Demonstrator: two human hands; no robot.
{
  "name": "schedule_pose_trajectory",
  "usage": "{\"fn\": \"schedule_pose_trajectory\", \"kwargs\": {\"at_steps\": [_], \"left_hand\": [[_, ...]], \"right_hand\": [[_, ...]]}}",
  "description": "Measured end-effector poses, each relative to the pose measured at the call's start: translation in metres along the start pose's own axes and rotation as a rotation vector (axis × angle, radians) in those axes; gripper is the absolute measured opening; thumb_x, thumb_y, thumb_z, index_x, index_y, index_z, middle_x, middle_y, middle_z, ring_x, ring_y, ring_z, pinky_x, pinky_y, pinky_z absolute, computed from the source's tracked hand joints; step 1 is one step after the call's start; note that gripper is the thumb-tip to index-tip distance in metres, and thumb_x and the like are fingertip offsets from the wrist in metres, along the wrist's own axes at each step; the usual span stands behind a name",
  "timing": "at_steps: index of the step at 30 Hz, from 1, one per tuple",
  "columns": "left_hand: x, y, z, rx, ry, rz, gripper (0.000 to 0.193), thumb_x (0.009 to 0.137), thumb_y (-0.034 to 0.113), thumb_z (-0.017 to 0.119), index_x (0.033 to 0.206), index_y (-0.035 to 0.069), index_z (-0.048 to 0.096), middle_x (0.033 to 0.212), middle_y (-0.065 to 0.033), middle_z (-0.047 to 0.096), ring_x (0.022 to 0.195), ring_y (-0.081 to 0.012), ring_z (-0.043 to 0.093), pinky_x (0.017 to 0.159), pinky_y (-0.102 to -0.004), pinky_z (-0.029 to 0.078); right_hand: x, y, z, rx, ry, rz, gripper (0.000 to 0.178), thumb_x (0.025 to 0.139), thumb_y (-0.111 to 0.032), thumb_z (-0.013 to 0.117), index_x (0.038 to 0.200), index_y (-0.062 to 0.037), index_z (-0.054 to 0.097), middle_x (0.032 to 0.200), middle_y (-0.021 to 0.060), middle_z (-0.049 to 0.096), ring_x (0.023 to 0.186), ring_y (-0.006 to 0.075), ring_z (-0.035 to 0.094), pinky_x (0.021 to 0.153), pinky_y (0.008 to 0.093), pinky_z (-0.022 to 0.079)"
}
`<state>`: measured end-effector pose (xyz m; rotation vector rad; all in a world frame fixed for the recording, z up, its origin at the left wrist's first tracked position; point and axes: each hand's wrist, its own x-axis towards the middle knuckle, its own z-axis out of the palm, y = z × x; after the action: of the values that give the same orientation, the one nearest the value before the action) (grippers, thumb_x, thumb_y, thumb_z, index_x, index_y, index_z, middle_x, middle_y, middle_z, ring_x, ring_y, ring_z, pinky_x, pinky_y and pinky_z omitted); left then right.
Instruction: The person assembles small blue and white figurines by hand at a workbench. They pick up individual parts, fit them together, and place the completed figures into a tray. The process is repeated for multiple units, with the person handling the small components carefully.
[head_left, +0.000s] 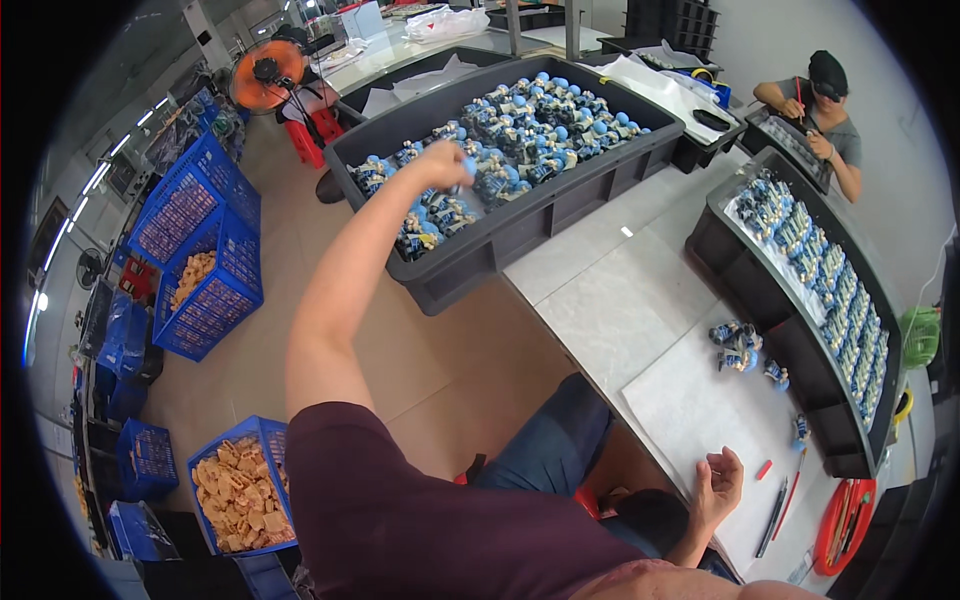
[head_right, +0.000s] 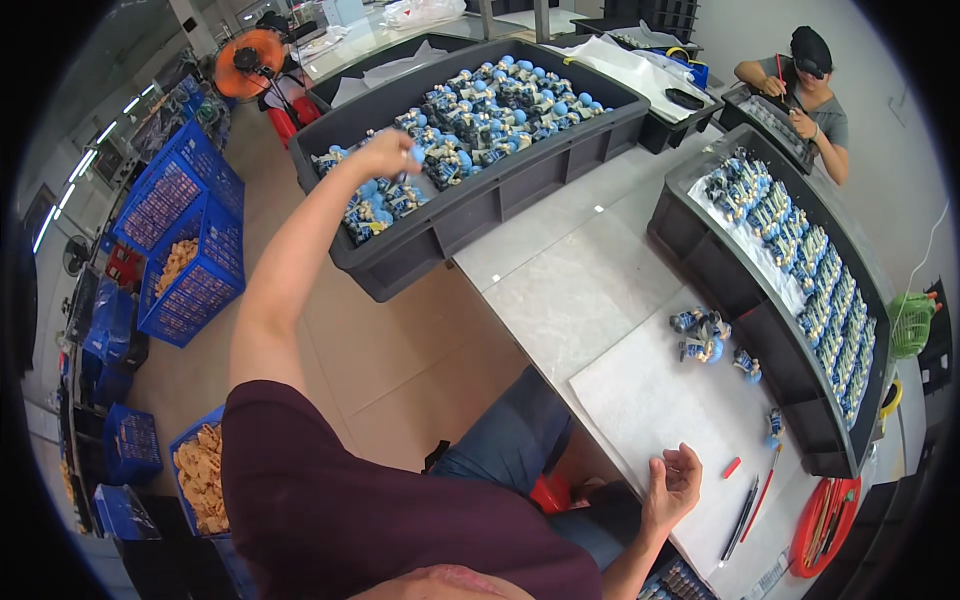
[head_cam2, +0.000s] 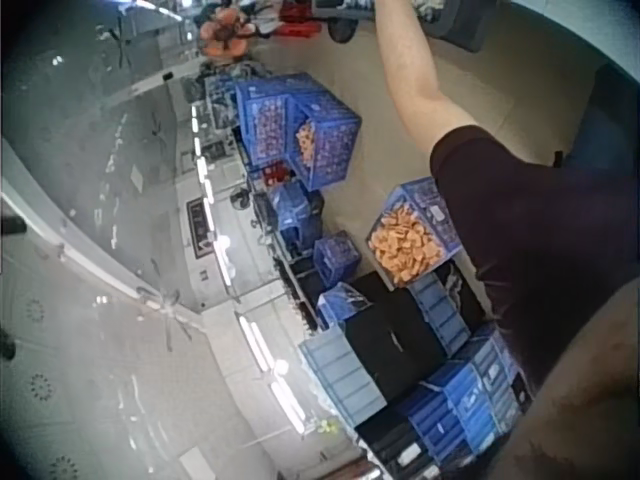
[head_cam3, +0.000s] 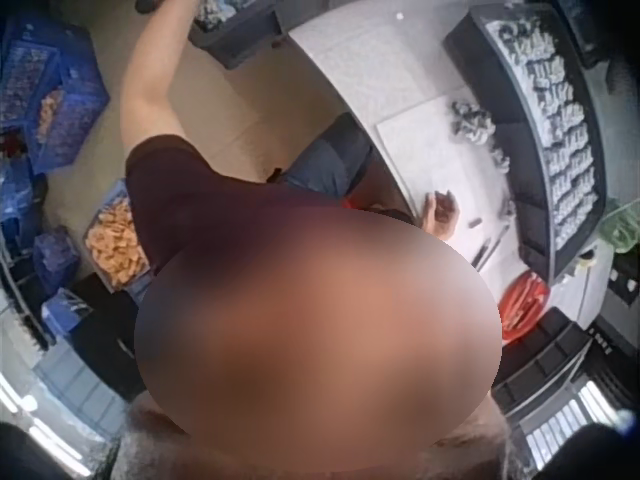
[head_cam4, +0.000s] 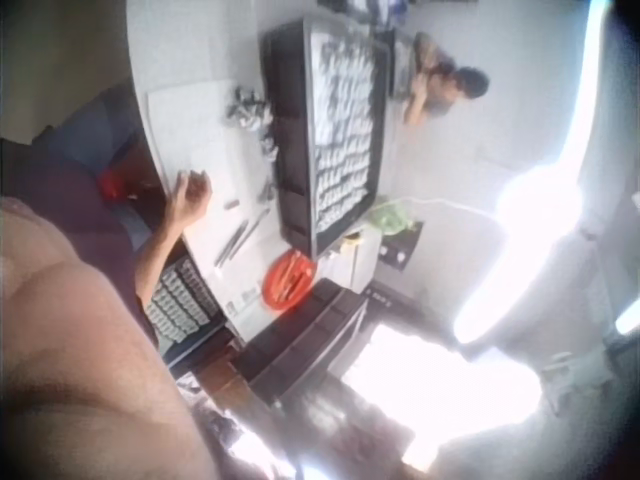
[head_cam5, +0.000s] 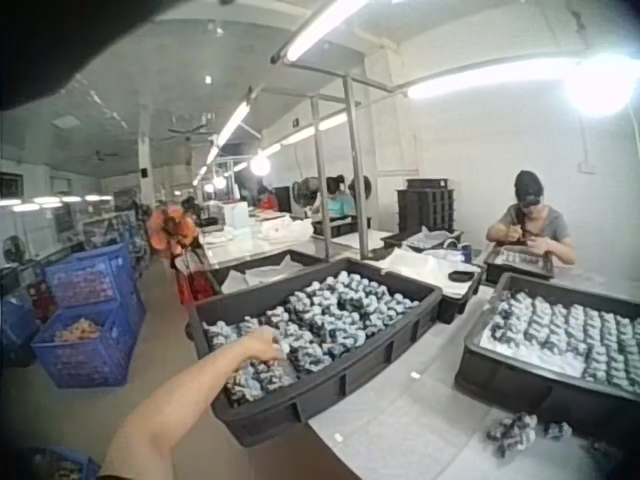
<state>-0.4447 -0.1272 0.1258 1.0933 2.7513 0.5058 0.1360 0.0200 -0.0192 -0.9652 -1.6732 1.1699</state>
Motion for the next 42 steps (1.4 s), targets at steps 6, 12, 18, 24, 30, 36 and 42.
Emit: {"fn": "schedule_pose_trajectory", "kwargs": {"at_steps": [6, 12, 18, 24, 30, 36, 42], "left_hand": [[-0.009, -0.009, 0.037, 0.002, -0.372, -0.104, 0.05, 0.063, 0.012, 0.073, 0.108, -0.001, 0.057, 0.093, -0.0178, 0.062, 0.078, -0.0231, 0.063, 0.059, -0.0338, 0.052], [0.013, -0.014, 0.062, 0.257, -0.301, 0.216, 0.039, 0.068, 0.012, 0.062, 0.106, 0.002, 0.06, 0.103, -0.0182, 0.061, 0.091, -0.0275, 0.061, 0.074, -0.036, 0.051], [0.013, -0.058, 0.071, 0.014, -0.279, 0.251, 0.035, 0.083, 0.021, 0.047, 0.107, -0.002, 0.058, 0.102, -0.0243, 0.059, 0.098, -0.0345, 0.057, 0.08, -0.0402, 0.043], [-0.003, 0.021, 0.048, 0.345, -0.276, 0.019, 0.031, 0.081, 0.018, 0.054, 0.108, 0.004, 0.059, 0.104, -0.0195, 0.06, 0.096, -0.0328, 0.058, 0.077, -0.0381, 0.045], [-0.073, 0.121, -0.001, 0.218, 0.356, 0.341, 0.028, 0.079, 0.014, 0.062, 0.105, 0.004, 0.059, 0.094, -0.012, 0.061, 0.077, -0.0229, 0.059, 0.07, -0.0342, 0.046], [-0.162, 0.223, 0.059, -0.232, 0.231, 0.805, 0.019, 0.077, 0.006, 0.063, 0.095, 0.0, 0.06, 0.09, -0.011, 0.06, 0.078, -0.022, 0.058, 0.072, -0.0305, 0.046], [-0.186, 0.265, 0.148, -0.648, -0.193, 0.831, 0.014, 0.083, 0.002, 0.058, 0.095, -0.002, 0.062, 0.09, -0.0102, 0.063, 0.081, -0.0168, 0.06, 0.074, -0.0266, 0.047]], "right_hand": [[-0.003, 0.0, 0.0, -0.003, 0.005, 0.0, 0.04, 0.075, -0.009, 0.072, 0.109, 0.001, 0.053, 0.087, 0.0066, 0.057, 0.074, 0.0099, 0.054, 0.065, 0.0201, 0.045], [0.0, 0.001, 0.0, -0.146, 0.077, 0.009, 0.037, 0.072, -0.003, 0.071, 0.105, 0.0003, 0.056, 0.08, 0.0053, 0.06, 0.073, 0.0109, 0.057, 0.07, 0.0236, 0.047], [0.005, -0.01, 0.004, -0.073, 0.005, -0.008, 0.033, 0.074, -0.006, 0.071, 0.103, 0.001, 0.057, 0.084, 0.0087, 0.062, 0.072, 0.0099, 0.058, 0.064, 0.0224, 0.048], [0.008, -0.025, -0.008, -0.103, -0.075, 0.07, 0.027, 0.076, -0.009, 0.068, 0.099, 0.0006, 0.059, 0.081, 0.0083, 0.062, 0.067, 0.0112, 0.058, 0.058, 0.0219, 0.047], [0.065, -0.036, -0.033, -0.541, -0.031, -0.219, 0.034, 0.072, -0.011, 0.069, 0.103, -0.0013, 0.058, 0.091, 0.0126, 0.062, 0.088, 0.0239, 0.058, 0.073, 0.0318, 0.047], [0.136, -0.008, -0.095, -1.173, 0.299, 0.12, 0.042, 0.068, -0.009, 0.068, 0.108, -0.0047, 0.055, 0.094, 0.0116, 0.061, 0.102, 0.0294, 0.05, 0.087, 0.0401, 0.04], [0.108, -0.015, -0.082, -0.797, 0.257, -0.139, 0.038, 0.069, -0.001, 0.066, 0.105, -0.0037, 0.056, 0.091, 0.0129, 0.062, 0.09, 0.0281, 0.057, 0.074, 0.0381, 0.047]]}}
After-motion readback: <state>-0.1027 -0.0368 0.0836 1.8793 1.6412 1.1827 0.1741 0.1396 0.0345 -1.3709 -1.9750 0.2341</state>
